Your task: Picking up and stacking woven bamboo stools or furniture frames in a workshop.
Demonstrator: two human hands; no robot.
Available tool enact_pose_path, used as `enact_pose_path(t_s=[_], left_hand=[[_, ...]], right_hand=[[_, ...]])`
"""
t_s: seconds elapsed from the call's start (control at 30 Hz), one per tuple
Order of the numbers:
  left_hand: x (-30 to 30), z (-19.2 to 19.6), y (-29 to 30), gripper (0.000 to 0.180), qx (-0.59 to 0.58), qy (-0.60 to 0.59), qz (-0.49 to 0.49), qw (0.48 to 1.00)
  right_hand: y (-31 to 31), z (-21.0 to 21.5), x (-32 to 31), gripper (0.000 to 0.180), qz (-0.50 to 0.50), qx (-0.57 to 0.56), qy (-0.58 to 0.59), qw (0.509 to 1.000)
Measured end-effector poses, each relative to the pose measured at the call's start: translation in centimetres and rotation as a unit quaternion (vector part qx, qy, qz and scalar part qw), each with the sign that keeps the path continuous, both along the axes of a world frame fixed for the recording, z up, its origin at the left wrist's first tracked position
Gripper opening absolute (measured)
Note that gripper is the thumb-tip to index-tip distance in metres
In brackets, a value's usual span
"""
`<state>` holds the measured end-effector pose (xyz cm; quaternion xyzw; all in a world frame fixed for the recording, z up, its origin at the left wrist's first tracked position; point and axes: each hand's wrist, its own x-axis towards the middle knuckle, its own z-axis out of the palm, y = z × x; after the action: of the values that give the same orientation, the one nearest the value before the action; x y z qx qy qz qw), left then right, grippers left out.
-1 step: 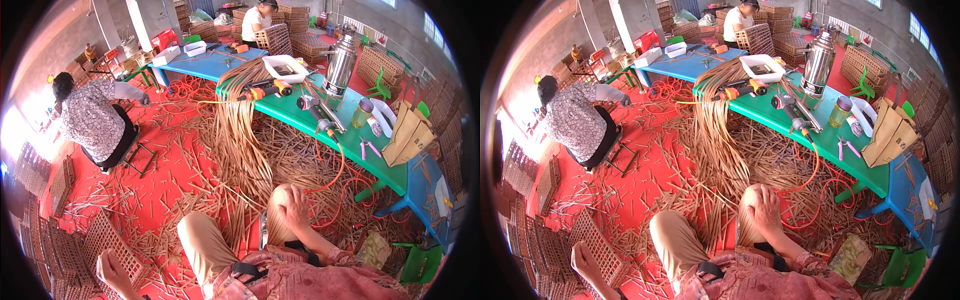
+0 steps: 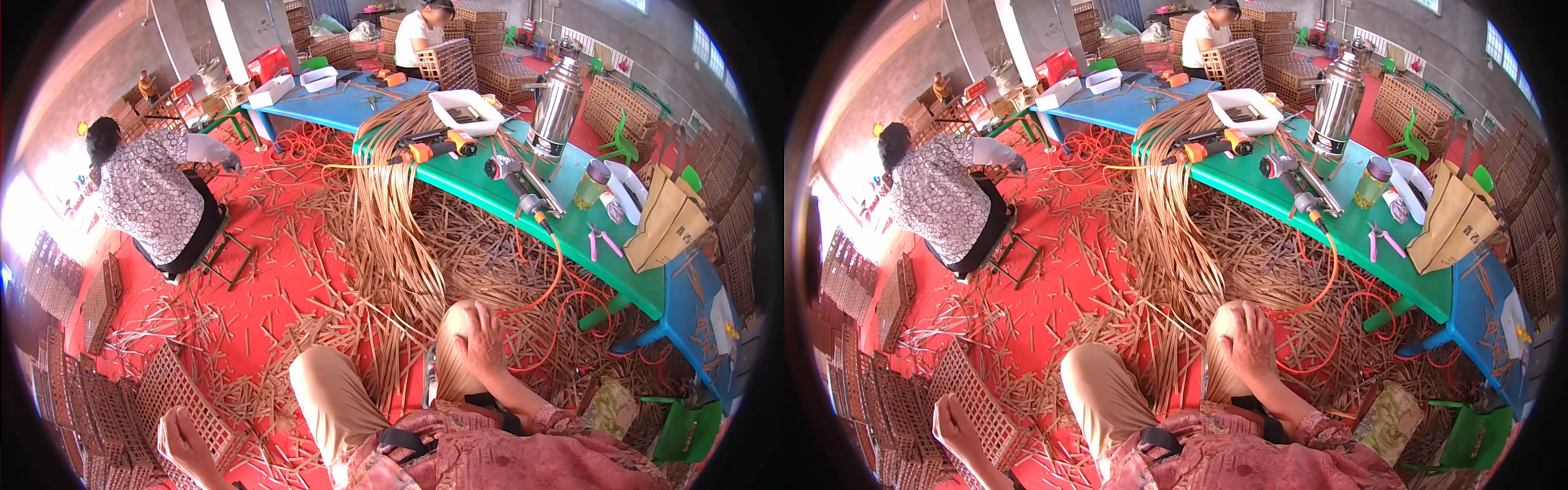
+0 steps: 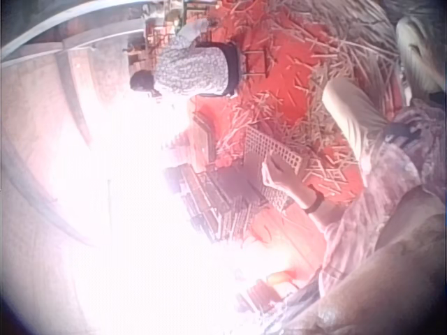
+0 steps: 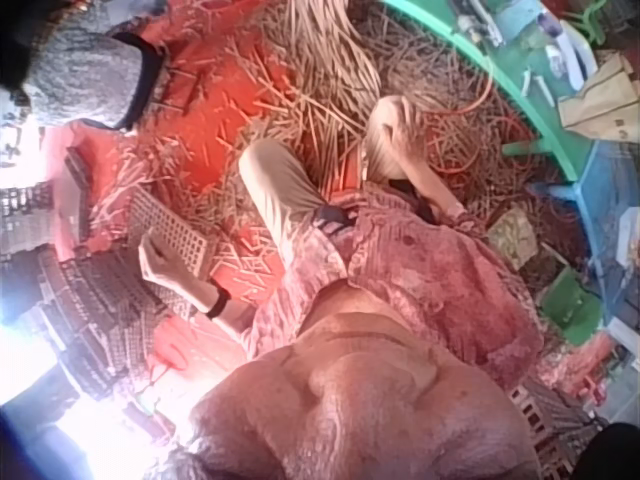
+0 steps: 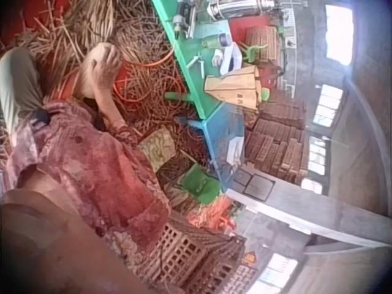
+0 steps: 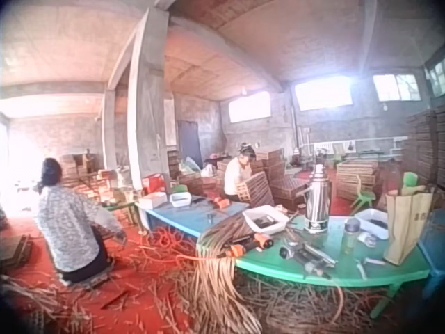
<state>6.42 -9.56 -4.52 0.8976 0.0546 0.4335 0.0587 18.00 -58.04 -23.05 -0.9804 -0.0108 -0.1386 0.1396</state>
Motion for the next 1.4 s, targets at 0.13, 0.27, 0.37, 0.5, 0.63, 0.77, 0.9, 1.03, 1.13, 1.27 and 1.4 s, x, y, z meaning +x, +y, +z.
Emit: enact_pose_path(t_s=[0.13,0.27,0.37,0.5,0.63,0.77,0.9,1.03,1.13,1.27,1.4], left_hand=[[-0.1,-0.3,0.1,0.017,-0.018,0.012,0.009,1.000],[0.1,-0.6,0.2,0.017,-0.015,0.005,0.011,1.000],[0.0,-0.8,0.6,0.016,-0.017,0.011,0.016,1.000],[0.1,-0.4,0.1,0.018,-0.010,-0.004,0.011,1.000],[-0.3,-0.3,-0.4,0.015,-0.046,0.026,0.029,0.998],[1.9,-2.7,-1.2,0.014,-0.092,0.031,0.000,0.995],[4.3,-5.3,-6.3,0.016,-0.104,0.057,-0.099,0.988],[5.6,-8.8,-9.9,0.010,-0.177,0.103,-0.169,0.964],[6.3,-10.7,-12.2,0.007,-0.200,0.145,-0.215,0.945],[7.3,-13.0,-14.0,0.011,-0.178,0.214,-0.253,0.927],[8.2,-14.9,-14.9,0.011,-0.179,0.195,-0.245,0.933]], right_hand=[[-0.1,-0.1,0.0,0.065,-0.004,-0.007,0.003,1.000],[0.0,0.0,0.0,0.066,-0.002,0.015,0.004,1.000],[0.1,0.0,0.0,0.065,-0.004,-0.005,0.007,1.000],[0.2,-0.2,0.1,0.065,-0.003,-0.004,0.005,1.000],[0.0,-0.4,-0.2,0.065,-0.007,-0.009,-0.015,1.000],[-1.1,-0.2,0.1,0.064,0.001,0.011,-0.012,1.000],[-5.7,2.6,-0.4,0.061,-0.040,0.116,-0.132,0.984],[-12.3,9.3,-1.8,0.056,-0.189,0.159,-0.186,0.951],[-17.1,11.5,-3.5,0.060,-0.266,0.311,-0.257,0.876],[-16.3,12.7,-4.3,0.064,-0.283,0.352,-0.275,0.849],[-14.9,10.3,-3.5,0.063,-0.282,0.368,-0.239,0.853]])
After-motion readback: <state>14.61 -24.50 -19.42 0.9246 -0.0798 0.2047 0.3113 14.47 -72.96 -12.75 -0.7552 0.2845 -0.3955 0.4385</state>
